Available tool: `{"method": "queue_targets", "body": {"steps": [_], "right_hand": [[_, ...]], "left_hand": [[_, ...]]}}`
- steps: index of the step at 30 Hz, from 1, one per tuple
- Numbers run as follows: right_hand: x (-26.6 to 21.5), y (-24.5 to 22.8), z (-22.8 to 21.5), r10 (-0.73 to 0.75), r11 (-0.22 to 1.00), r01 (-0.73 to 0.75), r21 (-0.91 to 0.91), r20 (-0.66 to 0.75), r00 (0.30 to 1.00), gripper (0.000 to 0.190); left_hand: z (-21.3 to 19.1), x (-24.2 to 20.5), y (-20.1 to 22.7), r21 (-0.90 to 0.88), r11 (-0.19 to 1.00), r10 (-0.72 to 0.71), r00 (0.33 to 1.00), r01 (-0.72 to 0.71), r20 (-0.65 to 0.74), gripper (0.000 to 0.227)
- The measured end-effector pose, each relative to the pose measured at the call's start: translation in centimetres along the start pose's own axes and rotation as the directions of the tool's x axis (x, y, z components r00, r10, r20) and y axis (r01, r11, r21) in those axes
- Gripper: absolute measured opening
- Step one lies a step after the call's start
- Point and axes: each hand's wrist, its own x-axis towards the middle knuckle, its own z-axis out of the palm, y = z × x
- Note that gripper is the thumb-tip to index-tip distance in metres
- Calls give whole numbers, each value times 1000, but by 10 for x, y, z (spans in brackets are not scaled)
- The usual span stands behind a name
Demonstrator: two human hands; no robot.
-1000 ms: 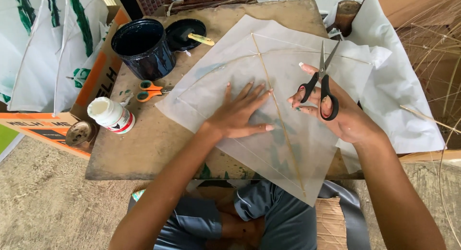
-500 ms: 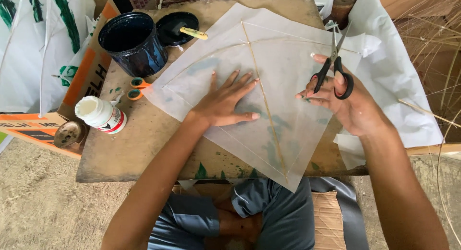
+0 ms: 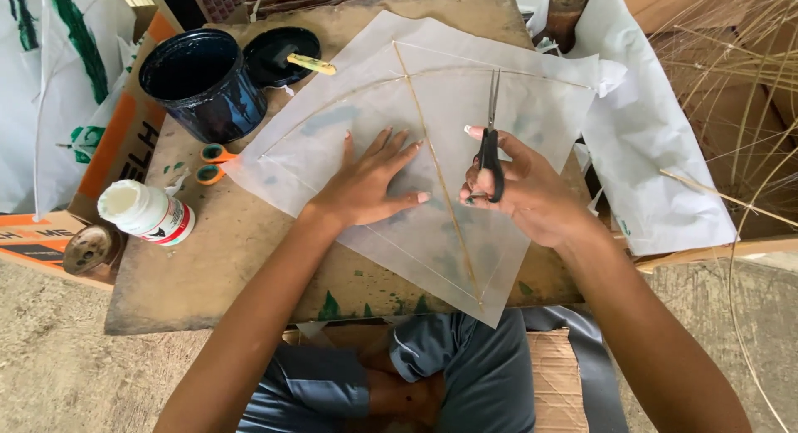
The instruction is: Assembling a kite by gluing bamboo sticks to a plastic covering and trimming the edges with scissors.
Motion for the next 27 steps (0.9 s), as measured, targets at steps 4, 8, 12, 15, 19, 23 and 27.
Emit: {"method": "queue_targets", "body": {"steps": [4,8,12,15,19,23,27], "right_hand": [[5,5,-5,7,997,-9,77,17,1000,83],[3,1,-2,-5,994,5,113,-5,1000,81],[-2,-12,5,-44,986,41,163,12,999,79],[-4,-11,3,-58,988,48,146,61,996,86],[0,1,-9,-61,983,43,180,95,994,85],[-1,-5,-13,-83,929,-12,369,240,967,98],[-6,-17,-9,-126,892,-27,452,306,944,92]], "left_hand": [[4,-1,-2,-7,1000,-6,1000,6,0,80],[4,-3,0,-38,999,11,1000,-12,-23,80],[0,-5,8,-58,998,-6,1000,5,-18,80],[6,-2,15,-22,999,-27,1000,27,-4,84],[8,-4,22,14,1000,-21,1000,21,-16,87],[12,-1,22,6,1000,-10,1000,10,10,94],[18,5,25,35,998,48,999,-48,17,100]]}}
